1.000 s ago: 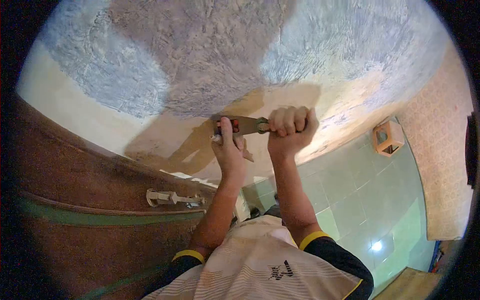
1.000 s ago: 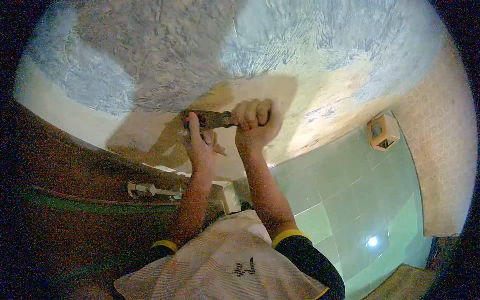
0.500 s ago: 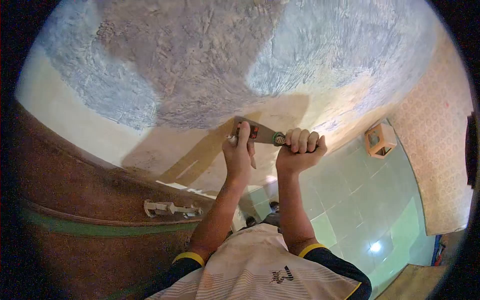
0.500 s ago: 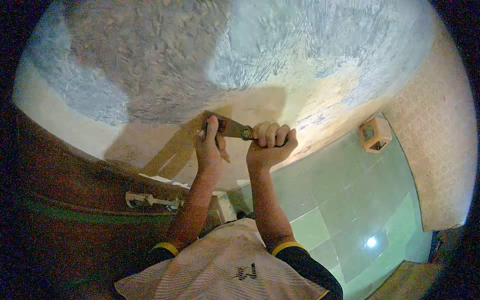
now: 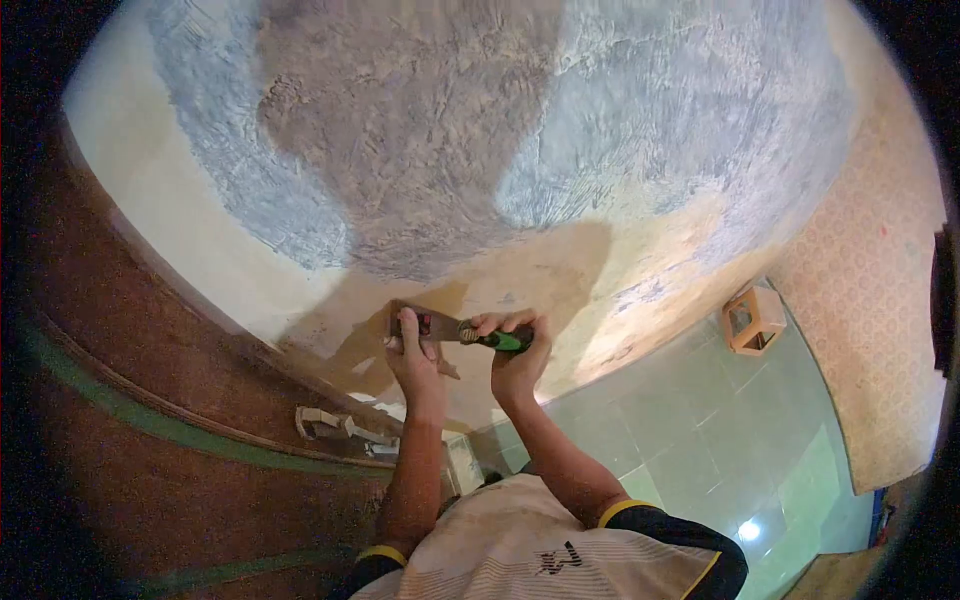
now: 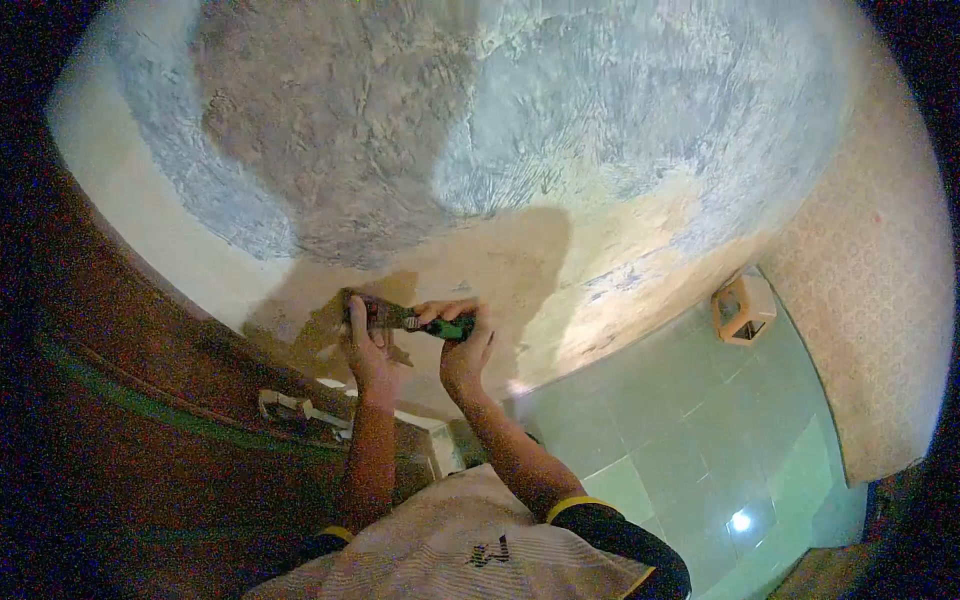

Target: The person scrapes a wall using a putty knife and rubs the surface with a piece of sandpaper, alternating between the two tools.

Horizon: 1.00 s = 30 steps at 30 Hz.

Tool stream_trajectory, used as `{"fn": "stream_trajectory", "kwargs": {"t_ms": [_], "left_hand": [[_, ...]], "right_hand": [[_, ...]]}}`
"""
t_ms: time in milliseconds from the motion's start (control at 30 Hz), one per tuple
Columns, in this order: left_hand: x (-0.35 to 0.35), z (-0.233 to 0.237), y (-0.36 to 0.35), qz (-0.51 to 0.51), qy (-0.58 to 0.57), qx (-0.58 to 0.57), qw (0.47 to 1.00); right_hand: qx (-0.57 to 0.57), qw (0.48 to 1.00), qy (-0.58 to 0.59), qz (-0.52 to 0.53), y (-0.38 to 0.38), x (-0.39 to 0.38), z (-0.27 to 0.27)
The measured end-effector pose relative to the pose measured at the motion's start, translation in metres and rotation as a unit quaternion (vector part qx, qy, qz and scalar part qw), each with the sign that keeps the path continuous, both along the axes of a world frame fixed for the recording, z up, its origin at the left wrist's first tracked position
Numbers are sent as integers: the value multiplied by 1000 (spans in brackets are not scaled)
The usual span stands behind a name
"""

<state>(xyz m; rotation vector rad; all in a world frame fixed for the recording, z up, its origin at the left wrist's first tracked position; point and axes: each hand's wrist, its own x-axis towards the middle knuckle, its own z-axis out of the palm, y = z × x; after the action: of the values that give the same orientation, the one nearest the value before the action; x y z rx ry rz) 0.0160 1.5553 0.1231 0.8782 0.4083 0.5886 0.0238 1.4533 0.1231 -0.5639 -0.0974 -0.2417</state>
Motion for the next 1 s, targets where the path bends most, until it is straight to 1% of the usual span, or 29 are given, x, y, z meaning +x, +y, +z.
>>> {"fn": "stream_trajectory", "kwargs": {"t_ms": [33, 67, 133, 167, 200, 267, 300, 333, 367, 400, 433, 467, 500, 533, 567, 600, 633, 667, 700, 733, 767, 800, 867, 900, 933, 967, 1000], "left_hand": [[2, -5, 4, 6, 6, -17, 1000], [0, -9, 6, 7, 0, -18, 1000], [-6, -9, 11, 31, 22, -66, 997], [-9, -23, 20, 9, 26, -82, 996], [-12, -29, 22, 13, 21, -82, 996], [-12, -36, 23, 97, 97, -70, 988], [-16, -45, 29, 48, 78, -69, 993], [-17, -54, 35, 52, 73, -70, 994], [-17, -63, 41, 38, 100, -65, 992], [-21, -67, 43, 25, 128, -62, 990], [-27, -71, 42, 4, 89, -45, 995], [-33, -75, 39, 12, 90, -48, 995], [-40, -56, 26, 32, 125, -28, 991], [-44, -46, 14, 52, 158, -10, 986], [-43, -52, 6, 82, 143, 30, 986], [-46, -50, -1, 91, 139, 21, 986], [-49, -45, -9, 60, 117, 31, 991], [-49, -43, -17, 30, 95, 40, 994], [-43, -44, -27, 42, 92, 34, 994], [-33, -47, -35, 48, 48, 75, 995], [-25, -44, -41, 59, 4, 121, 991], [-24, -30, -48, 81, 4, 121, 989], [-32, -2, -69, -2, 53, 137, 989], [-30, -6, -73, -16, 41, 145, 988], [-29, -2, -81, -32, 28, 151, 988], [-28, 5, -91, -17, 41, 167, 985], [-30, 12, -99, -1, 42, 164, 986]], "right_hand": [[-92, 995, -41, -19, -2, -2, -8], [-93, 994, -47, -19, -5, -5, -15], [-221, 975, -8, 39, -8, -9, -27], [-221, 974, 6, 42, -6, -12, -32], [-221, 974, 0, 46, -10, -17, -34], [-349, 926, 39, 139, -22, -23, -36], [-350, 925, 32, 140, -25, -25, -40], [-383, 908, 13, 170, -27, -28, -47], [-413, 888, -5, 201, -28, -31, -53], [-414, 887, -7, 207, -29, -33, -56], [-459, 854, -8, 245, -31, -35, -59], [-502, 817, -10, 284, -34, -38, -63], [-517, 801, -11, 302, -35, -40, -70], [-521, 796, -16, 309, -37, -43, -75], [-577, 766, -82, 272, -42, -44, -80], [-627, 729, -150, 231, -46, -45, -76], [-602, 751, -154, 223, -52, -47, -71], [-606, 744, -162, 229, -63, -44, -64], [-584, 765, -129, 241, -74, -42, -48], [-558, 783, -95, 256, -83, -40, -40], [-493, 822, -109, 265, -91, -32, -50], [-491, 816, -122, 281, -103, -22, -46], [-511, 790, -172, 293, -134, -5, -40], [-505, 785, -179, 310, -147, 0, -38], [-489, 792, -175, 322, -161, 6, -34], [-474, 797, -172, 332, -170, 11, -29], [-474, 790, -180, 344, -177, 12, -22]]}}
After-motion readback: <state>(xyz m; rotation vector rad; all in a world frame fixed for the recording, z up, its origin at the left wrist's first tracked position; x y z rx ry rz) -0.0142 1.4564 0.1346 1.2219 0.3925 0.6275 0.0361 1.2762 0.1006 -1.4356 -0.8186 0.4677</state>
